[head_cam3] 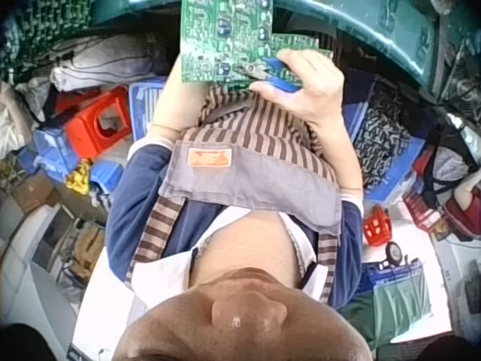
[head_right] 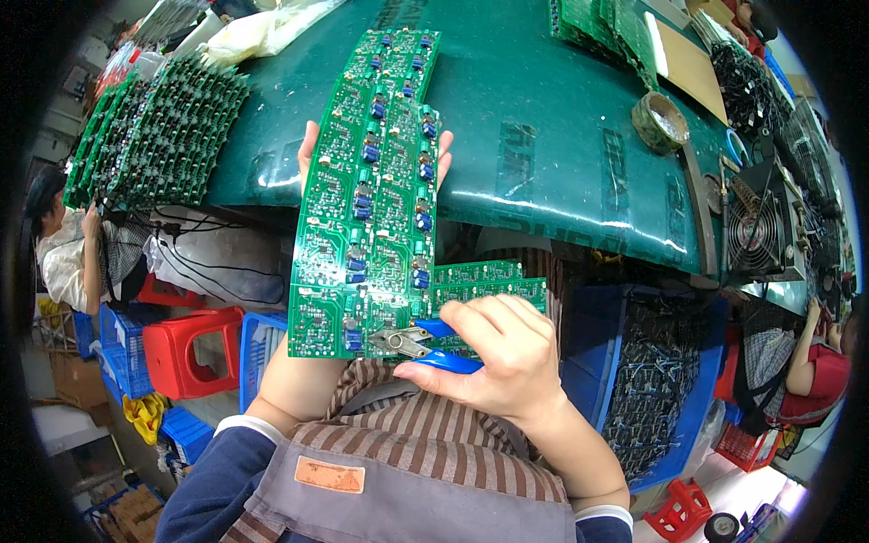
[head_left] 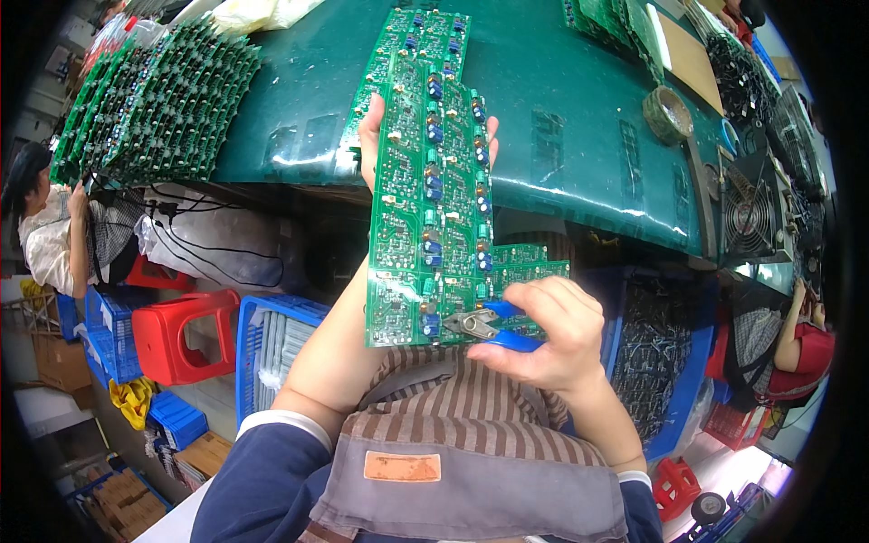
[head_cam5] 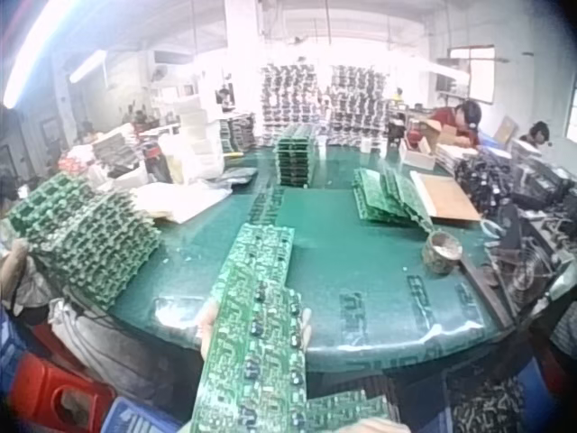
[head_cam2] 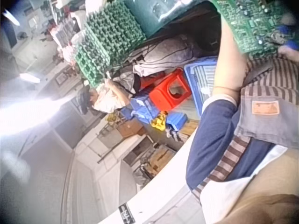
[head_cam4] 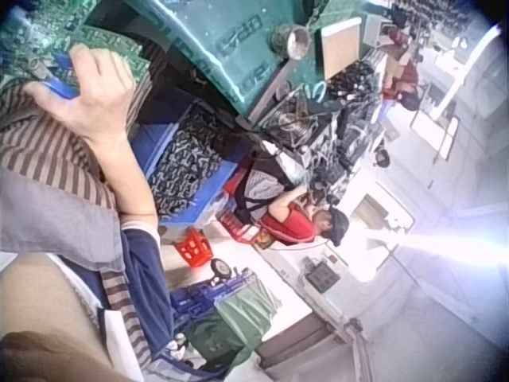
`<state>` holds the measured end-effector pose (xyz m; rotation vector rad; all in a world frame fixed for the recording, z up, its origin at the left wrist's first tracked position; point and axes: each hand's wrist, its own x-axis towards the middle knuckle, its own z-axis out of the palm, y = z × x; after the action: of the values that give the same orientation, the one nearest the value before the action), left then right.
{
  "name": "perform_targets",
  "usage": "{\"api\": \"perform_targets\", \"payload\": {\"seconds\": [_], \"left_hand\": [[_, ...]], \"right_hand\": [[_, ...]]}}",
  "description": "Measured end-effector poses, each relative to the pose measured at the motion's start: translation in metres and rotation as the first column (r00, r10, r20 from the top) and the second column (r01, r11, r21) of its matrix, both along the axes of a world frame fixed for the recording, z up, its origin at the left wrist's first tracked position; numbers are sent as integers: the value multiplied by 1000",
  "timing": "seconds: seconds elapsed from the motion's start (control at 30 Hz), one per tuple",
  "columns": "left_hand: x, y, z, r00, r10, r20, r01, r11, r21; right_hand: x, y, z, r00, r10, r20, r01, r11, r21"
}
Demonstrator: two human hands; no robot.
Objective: The person takes a stack of circuit boards from the workbench onto their lap, then trims leads on the circuit boards using wire cutters.
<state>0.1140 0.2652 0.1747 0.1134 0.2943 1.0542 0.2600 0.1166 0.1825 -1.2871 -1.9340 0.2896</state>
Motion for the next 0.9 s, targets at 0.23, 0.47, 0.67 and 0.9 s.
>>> {"api": "perform_targets", "payload": {"seconds": [0.23, 0.47, 0.67, 0.9], "left_hand": [[-1, 3, -7, 999, 7, -38, -6, 999, 38], [15, -5, -2, 991, 106, -80, -104, 994, 18], [18, -4, -4, 989, 99, -112, -97, 995, 26], [18, -3, -6, 992, 81, -93, -82, 997, -5]], "right_hand": [[1, 0, 2, 999, -29, -34, 28, 1000, -10], [-13, 13, 16, 999, 23, -40, -21, 999, 46], [-18, 15, 19, 999, 10, -37, -10, 1000, 21], [-16, 10, 14, 999, -10, -42, 11, 1000, 19]]}}
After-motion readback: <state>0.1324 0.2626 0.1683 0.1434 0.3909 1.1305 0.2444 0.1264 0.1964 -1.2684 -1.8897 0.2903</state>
